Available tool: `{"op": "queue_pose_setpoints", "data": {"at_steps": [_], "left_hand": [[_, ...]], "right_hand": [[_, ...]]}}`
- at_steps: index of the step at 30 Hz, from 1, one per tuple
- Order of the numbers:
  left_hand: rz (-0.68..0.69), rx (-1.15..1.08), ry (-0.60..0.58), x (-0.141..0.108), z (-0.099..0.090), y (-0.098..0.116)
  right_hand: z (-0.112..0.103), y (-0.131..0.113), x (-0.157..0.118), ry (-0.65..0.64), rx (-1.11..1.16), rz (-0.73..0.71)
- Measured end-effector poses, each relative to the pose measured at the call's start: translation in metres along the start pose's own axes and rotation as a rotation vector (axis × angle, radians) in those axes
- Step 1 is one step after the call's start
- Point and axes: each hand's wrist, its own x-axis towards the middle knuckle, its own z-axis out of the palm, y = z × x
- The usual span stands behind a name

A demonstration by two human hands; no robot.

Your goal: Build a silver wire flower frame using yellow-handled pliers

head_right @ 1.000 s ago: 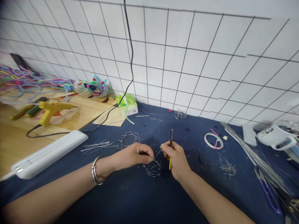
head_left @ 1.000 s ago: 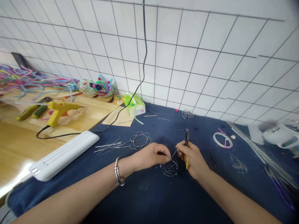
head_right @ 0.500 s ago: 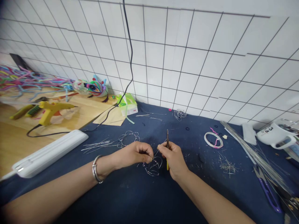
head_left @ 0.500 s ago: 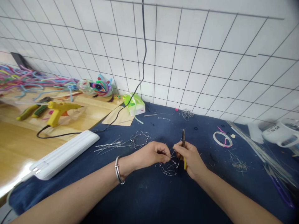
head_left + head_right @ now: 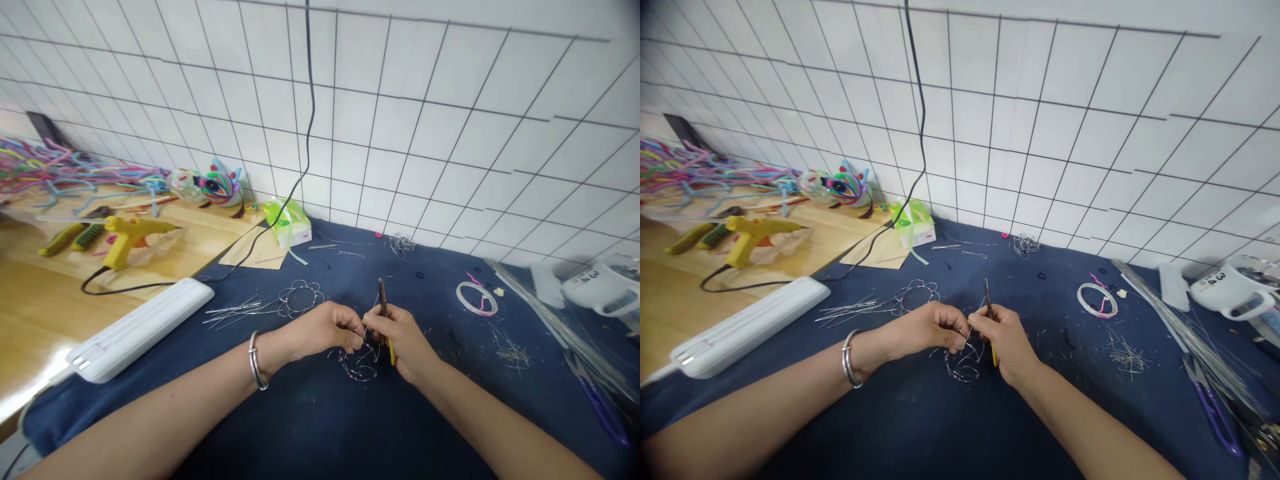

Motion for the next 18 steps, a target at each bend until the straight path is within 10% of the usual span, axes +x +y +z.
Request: {"op": "queue_pose_setpoints", "data": {"at_steps": [18], "left_hand": [[-0.041,-0.156,0.047,0.0002,0.0022,-0.0005]], "right_hand": [[0.0053,-0.0023,-0.0032,-0.025,-0.058,-0.085]]}}
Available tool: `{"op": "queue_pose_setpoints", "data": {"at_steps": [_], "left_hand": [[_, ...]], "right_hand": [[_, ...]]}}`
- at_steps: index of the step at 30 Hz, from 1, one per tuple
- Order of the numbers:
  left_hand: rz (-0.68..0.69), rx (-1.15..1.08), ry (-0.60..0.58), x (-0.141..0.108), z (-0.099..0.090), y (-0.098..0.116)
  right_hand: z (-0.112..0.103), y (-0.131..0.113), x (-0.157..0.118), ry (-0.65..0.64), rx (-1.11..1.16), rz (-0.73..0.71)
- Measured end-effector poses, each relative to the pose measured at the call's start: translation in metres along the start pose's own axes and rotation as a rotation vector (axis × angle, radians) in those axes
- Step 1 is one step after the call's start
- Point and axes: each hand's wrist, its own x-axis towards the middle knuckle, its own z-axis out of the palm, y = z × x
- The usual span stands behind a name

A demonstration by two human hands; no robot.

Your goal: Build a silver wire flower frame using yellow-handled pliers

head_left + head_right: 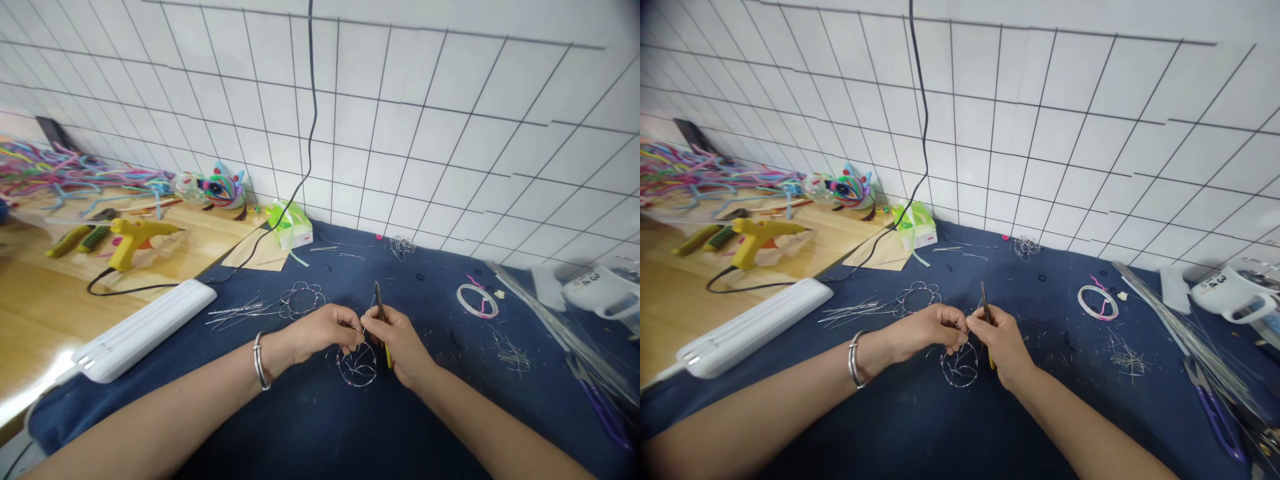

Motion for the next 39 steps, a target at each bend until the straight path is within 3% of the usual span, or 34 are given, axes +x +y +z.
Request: {"op": "queue_pose_setpoints", "data": {"at_steps": [8,22,39], "left_hand": [[0.035,-0.051,0.091,0.0013,-0.0026,0.0016],[-0.017,-0.019,0.026,-0.0001,-0.005,0.0013],[-0.037,-0.058,0.044,0.001,-0.0098,0.0012]], "right_hand": [[-0.0066,-0.006,-0.0076,-0.145,-0.084,0.055],[-0.0035,-0.0049,-0.0073,-0.083,-0.227,0.035],[-0.0077,-0.0035,-0.0048,-0.074,-0.371,0.013]]}}
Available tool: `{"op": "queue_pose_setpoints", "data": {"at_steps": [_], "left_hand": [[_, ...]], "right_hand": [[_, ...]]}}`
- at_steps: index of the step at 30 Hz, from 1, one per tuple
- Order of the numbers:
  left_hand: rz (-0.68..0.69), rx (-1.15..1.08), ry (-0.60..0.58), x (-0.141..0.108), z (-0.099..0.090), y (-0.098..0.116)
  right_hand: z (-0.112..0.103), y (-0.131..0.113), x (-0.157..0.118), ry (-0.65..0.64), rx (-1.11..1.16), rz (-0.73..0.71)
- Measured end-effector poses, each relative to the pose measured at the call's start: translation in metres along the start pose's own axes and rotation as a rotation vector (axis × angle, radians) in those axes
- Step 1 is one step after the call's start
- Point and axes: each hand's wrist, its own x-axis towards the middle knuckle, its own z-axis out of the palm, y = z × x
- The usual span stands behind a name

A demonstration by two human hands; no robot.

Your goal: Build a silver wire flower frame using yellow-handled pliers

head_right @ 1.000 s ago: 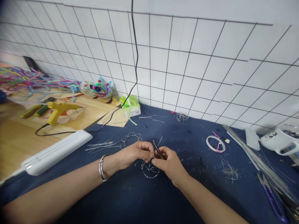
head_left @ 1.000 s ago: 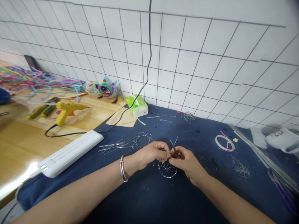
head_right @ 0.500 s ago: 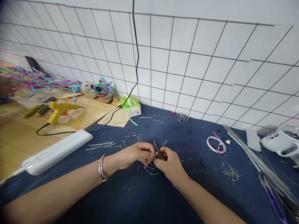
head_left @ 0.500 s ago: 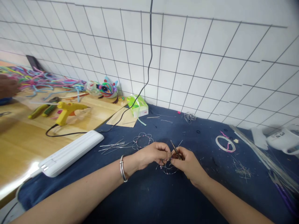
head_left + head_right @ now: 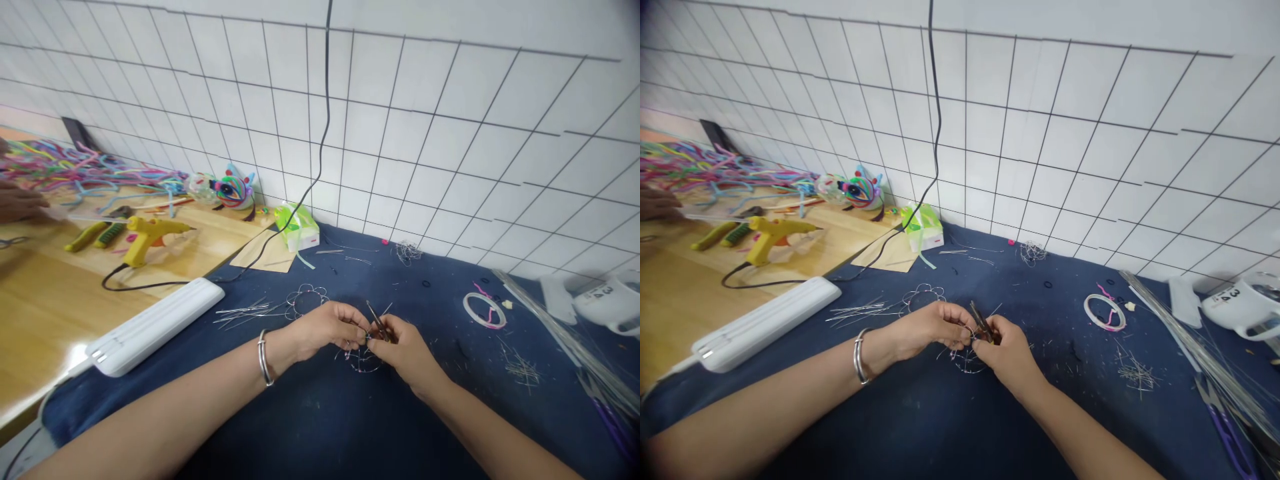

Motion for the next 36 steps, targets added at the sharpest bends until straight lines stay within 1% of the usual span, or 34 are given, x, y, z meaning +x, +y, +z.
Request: {"op": "queue_pose_setpoints", "data": {"at_steps": [6,14,17,19,21,23,25,26,27,28,29,30,33,35,36], "left_hand": [[-0.043,0.018,-0.012,0.002,-0.004,-0.004],[-0.085,0.015,-0.037,0.001,-0.004,-0.002],[-0.078,-0.009,-0.025,0.001,-0.006,-0.001],[-0.066,-0.023,-0.012,0.002,-0.008,0.0],[-0.043,-0.038,0.008,0.002,-0.01,0.0],[-0.02,-0.056,0.035,0.003,-0.013,0.001],[-0.006,-0.073,0.068,0.004,-0.016,0.001],[-0.004,-0.078,0.083,0.005,-0.017,0.001],[-0.002,-0.082,0.095,0.005,-0.018,0.0],[0.0,-0.085,0.104,0.006,-0.02,0.0],[0.001,-0.091,0.11,0.006,-0.02,0.0],[0.003,-0.099,0.114,0.007,-0.021,0.0],[0.007,-0.116,0.123,0.007,-0.021,0.0],[0.006,-0.122,0.125,0.007,-0.02,0.0],[0.007,-0.126,0.123,0.006,-0.02,0.001]], "right_hand": [[0.001,0.001,0.0,0.006,0.021,0.005],[0.0,0.0,0.0,-0.006,0.021,-0.009],[-0.006,-0.001,0.0,0.042,0.041,-0.041],[-0.011,-0.004,0.001,0.102,0.126,-0.017],[-0.017,-0.006,0.002,0.11,0.269,0.052],[-0.021,-0.007,0.005,0.051,0.406,0.127],[-0.024,-0.007,0.006,-0.015,0.447,0.183],[-0.024,-0.007,0.007,-0.027,0.407,0.192],[-0.025,-0.006,0.007,-0.02,0.318,0.177],[-0.025,-0.006,0.006,0.009,0.18,0.133],[-0.025,-0.007,0.005,0.053,0.003,0.054],[-0.026,-0.007,0.004,0.094,-0.196,-0.056],[-0.026,-0.008,0.001,0.192,-0.76,-0.446],[-0.027,-0.007,0.0,0.252,-1.041,-0.634],[-0.027,-0.006,-0.001,0.29,-1.156,-0.693]]}}
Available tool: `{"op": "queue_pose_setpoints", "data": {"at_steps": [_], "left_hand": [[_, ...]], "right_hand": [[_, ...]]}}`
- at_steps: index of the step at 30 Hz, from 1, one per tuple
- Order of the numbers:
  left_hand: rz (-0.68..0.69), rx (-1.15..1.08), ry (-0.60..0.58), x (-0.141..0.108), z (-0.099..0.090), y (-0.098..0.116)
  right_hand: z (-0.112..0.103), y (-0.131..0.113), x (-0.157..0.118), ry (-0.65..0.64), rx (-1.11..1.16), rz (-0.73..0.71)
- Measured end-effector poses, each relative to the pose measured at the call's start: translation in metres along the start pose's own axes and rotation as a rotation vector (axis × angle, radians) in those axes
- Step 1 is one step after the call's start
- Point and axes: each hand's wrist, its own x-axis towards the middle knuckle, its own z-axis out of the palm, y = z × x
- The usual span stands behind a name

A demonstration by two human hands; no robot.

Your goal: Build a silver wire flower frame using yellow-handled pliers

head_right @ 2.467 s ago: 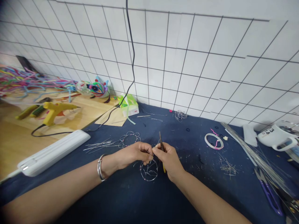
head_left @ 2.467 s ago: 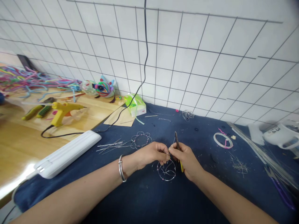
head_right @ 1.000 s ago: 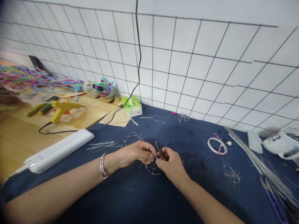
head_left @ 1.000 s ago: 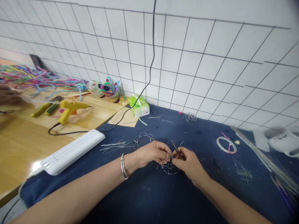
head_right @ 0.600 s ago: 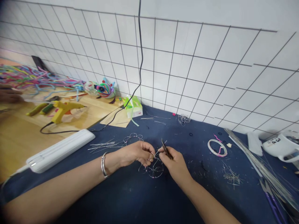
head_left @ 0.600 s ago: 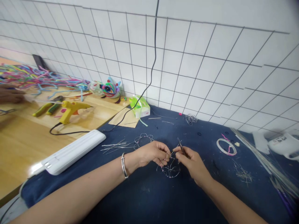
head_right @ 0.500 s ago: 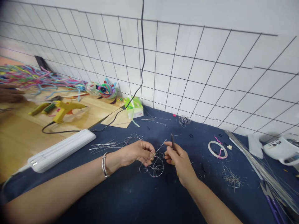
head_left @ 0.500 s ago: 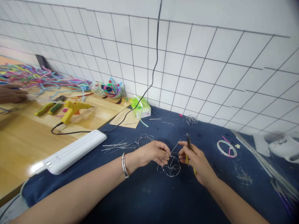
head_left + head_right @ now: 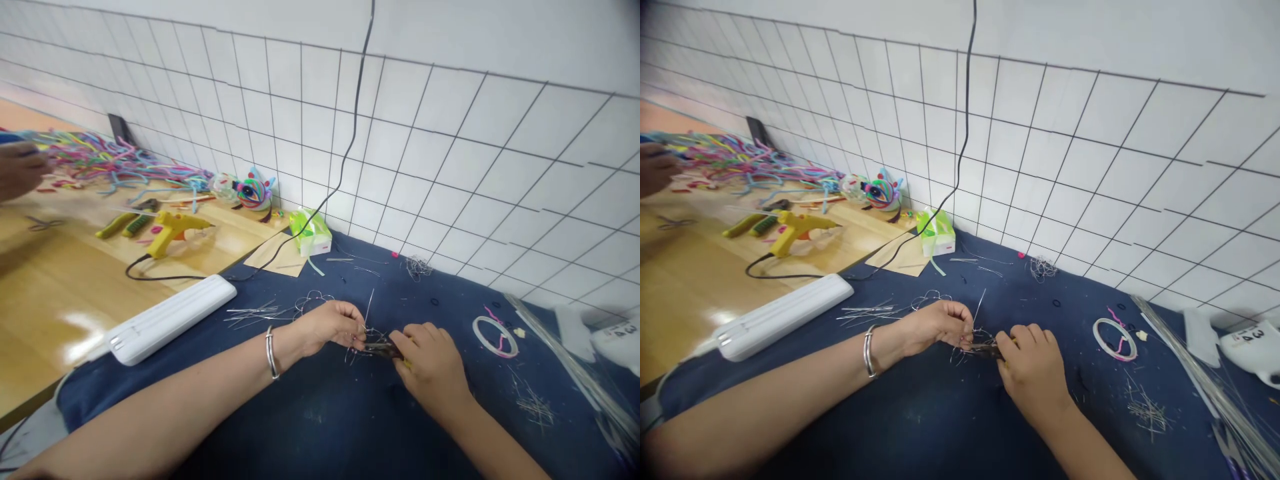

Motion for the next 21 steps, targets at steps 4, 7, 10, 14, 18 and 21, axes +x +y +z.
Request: {"op": "queue_pose_setpoints", "data": {"at_steps": [4,7,10,14,18,21], "left_hand": [[0.023,-0.033,-0.031,-0.0021,0.001,0.0016],[0.033,-0.041,-0.036,-0.0037,0.0029,0.0021],[0.038,-0.036,-0.007,-0.0056,0.0061,0.0027],[0.044,-0.05,0.001,-0.007,0.0096,0.003],[0.039,-0.06,0.014,-0.0058,0.01,0.0006],[0.05,-0.065,0.023,-0.0047,0.0094,-0.0016]], "right_hand": [[0.0016,0.0021,-0.0027,0.091,-0.292,-0.122],[0.0021,0.0034,-0.0048,0.145,-0.36,-0.158],[0.0018,0.0035,-0.0063,0.176,-0.389,-0.179],[0.0009,0.0036,-0.0069,0.193,-0.397,-0.173],[0.0004,0.0045,-0.0068,0.196,-0.391,-0.166],[0.0,0.0047,-0.0069,0.192,-0.413,-0.166]]}}
